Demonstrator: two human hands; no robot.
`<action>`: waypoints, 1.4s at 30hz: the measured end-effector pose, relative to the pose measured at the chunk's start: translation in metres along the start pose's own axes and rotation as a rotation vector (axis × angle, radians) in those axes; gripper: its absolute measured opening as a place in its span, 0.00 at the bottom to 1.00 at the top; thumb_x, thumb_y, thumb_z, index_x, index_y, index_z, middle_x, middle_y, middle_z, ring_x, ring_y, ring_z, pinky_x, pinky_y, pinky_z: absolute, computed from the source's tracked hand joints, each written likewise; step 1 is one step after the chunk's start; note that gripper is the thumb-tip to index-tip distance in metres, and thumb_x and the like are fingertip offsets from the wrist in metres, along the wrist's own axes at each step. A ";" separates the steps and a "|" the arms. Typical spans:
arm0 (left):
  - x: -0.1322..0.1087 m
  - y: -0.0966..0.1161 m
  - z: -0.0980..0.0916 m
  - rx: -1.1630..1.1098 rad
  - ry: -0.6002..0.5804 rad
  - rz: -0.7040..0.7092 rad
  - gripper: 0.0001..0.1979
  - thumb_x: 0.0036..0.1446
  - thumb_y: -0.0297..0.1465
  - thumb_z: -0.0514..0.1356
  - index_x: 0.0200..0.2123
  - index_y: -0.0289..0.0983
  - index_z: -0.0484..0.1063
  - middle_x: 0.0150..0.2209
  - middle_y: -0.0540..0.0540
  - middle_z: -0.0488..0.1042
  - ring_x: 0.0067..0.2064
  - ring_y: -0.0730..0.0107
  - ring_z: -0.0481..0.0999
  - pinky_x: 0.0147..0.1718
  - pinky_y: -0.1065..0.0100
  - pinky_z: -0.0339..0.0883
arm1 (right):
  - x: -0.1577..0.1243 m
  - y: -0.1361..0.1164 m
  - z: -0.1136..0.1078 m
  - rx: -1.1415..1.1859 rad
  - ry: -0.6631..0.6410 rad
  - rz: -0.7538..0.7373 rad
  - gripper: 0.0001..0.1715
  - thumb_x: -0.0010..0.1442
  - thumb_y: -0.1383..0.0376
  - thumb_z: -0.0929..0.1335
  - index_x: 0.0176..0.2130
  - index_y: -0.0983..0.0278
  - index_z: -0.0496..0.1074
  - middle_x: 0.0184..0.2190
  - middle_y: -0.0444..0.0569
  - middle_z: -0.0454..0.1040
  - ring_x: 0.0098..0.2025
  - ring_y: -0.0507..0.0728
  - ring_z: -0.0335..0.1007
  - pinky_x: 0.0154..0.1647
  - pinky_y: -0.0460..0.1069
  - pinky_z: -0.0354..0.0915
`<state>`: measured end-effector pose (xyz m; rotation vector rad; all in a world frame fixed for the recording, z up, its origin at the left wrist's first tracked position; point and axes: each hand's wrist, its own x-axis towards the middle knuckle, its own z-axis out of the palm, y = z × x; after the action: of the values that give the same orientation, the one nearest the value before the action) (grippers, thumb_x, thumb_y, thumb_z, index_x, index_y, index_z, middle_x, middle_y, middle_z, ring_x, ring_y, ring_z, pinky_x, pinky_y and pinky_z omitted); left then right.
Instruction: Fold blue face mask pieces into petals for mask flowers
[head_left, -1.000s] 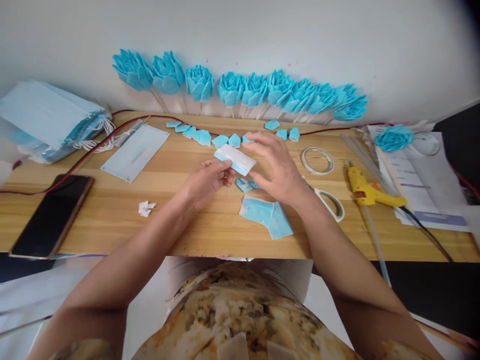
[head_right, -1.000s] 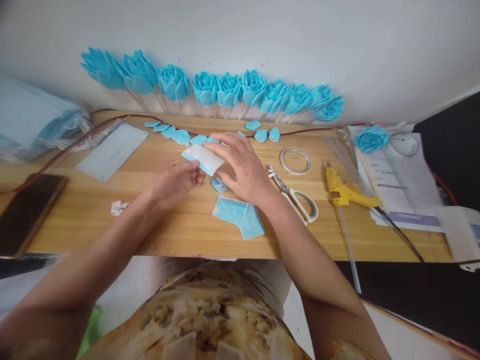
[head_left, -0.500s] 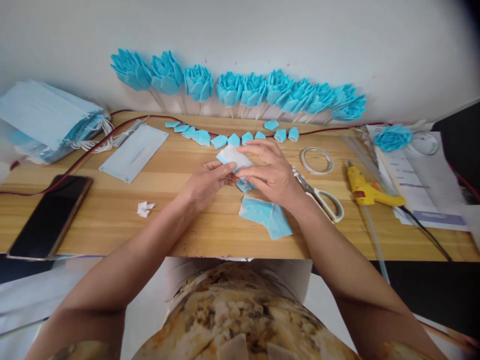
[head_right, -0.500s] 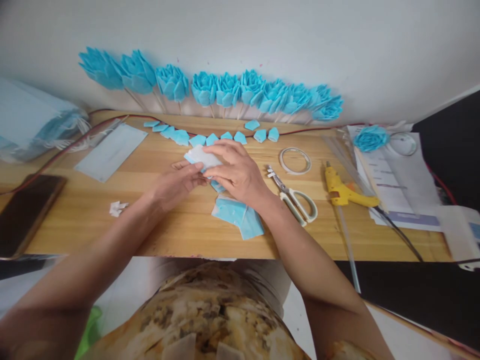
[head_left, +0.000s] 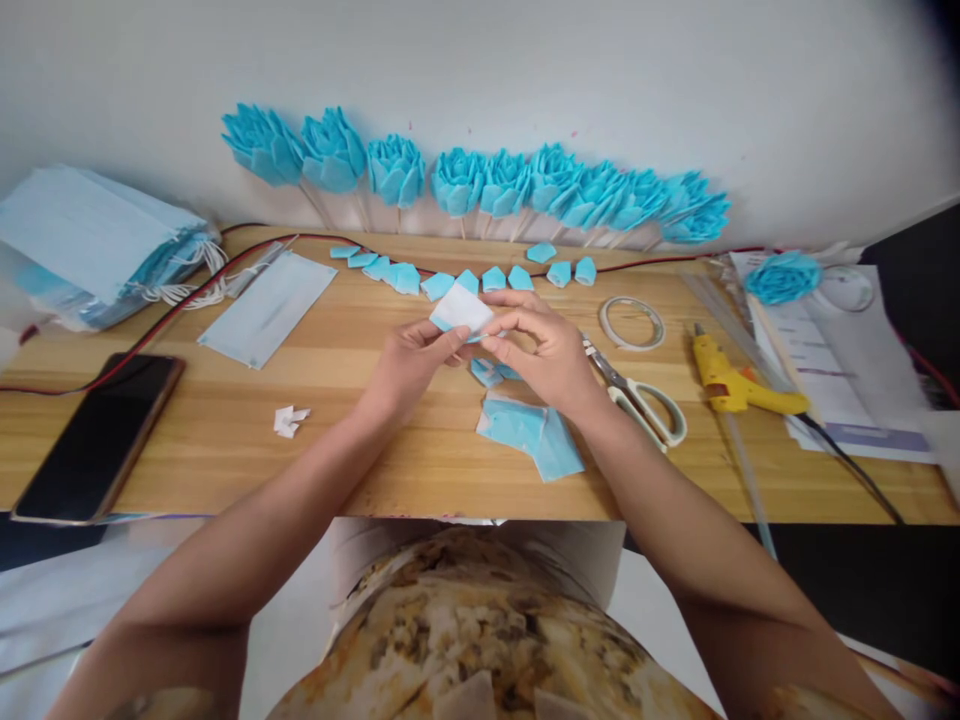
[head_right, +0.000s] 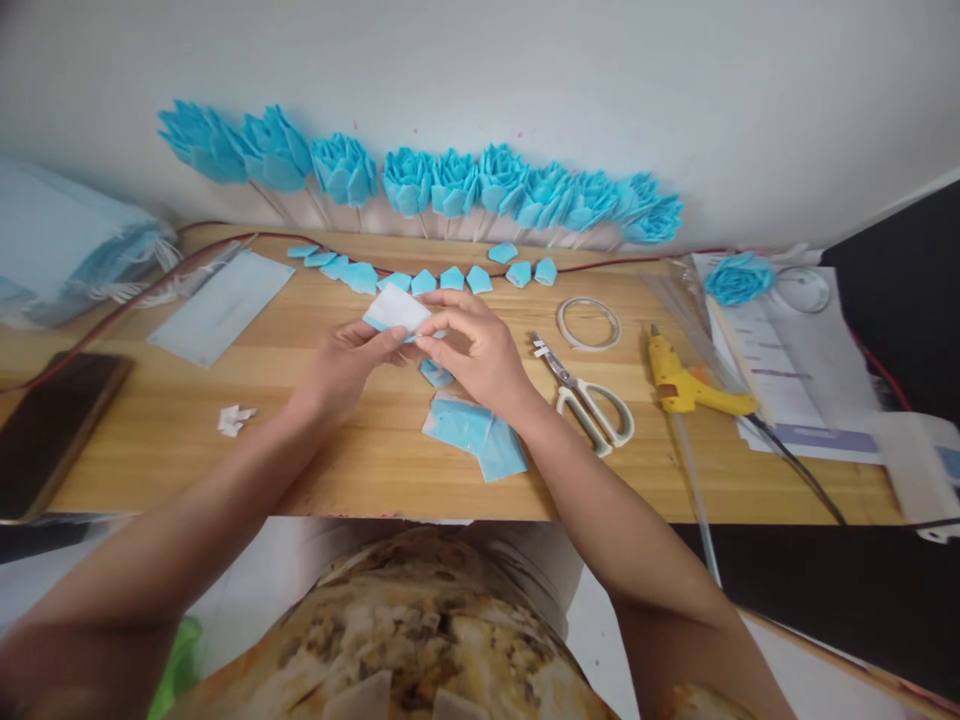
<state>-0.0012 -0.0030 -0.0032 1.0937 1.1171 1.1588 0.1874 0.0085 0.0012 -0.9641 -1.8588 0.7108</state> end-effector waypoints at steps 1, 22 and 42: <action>0.000 0.000 0.000 0.006 -0.007 -0.002 0.15 0.50 0.44 0.73 0.28 0.37 0.82 0.28 0.47 0.82 0.31 0.69 0.77 0.35 0.67 0.72 | 0.000 0.001 0.001 0.057 -0.001 0.043 0.02 0.62 0.63 0.73 0.36 0.59 0.79 0.54 0.50 0.79 0.59 0.61 0.74 0.64 0.63 0.67; 0.000 0.002 -0.002 0.085 -0.127 -0.028 0.18 0.50 0.46 0.73 0.28 0.36 0.82 0.27 0.46 0.80 0.30 0.70 0.74 0.34 0.68 0.68 | 0.003 -0.003 0.005 0.348 0.035 0.327 0.19 0.57 0.60 0.74 0.48 0.60 0.72 0.31 0.41 0.76 0.30 0.51 0.70 0.31 0.47 0.65; 0.000 0.005 -0.001 0.119 -0.095 0.037 0.12 0.52 0.37 0.69 0.24 0.37 0.74 0.24 0.49 0.75 0.27 0.73 0.69 0.31 0.69 0.63 | 0.002 0.005 0.004 0.419 -0.078 0.363 0.24 0.57 0.59 0.75 0.53 0.60 0.77 0.37 0.44 0.79 0.32 0.52 0.70 0.31 0.48 0.67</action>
<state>-0.0030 -0.0026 0.0016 1.2534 1.1073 1.0683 0.1851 0.0125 -0.0034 -1.0105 -1.5212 1.3132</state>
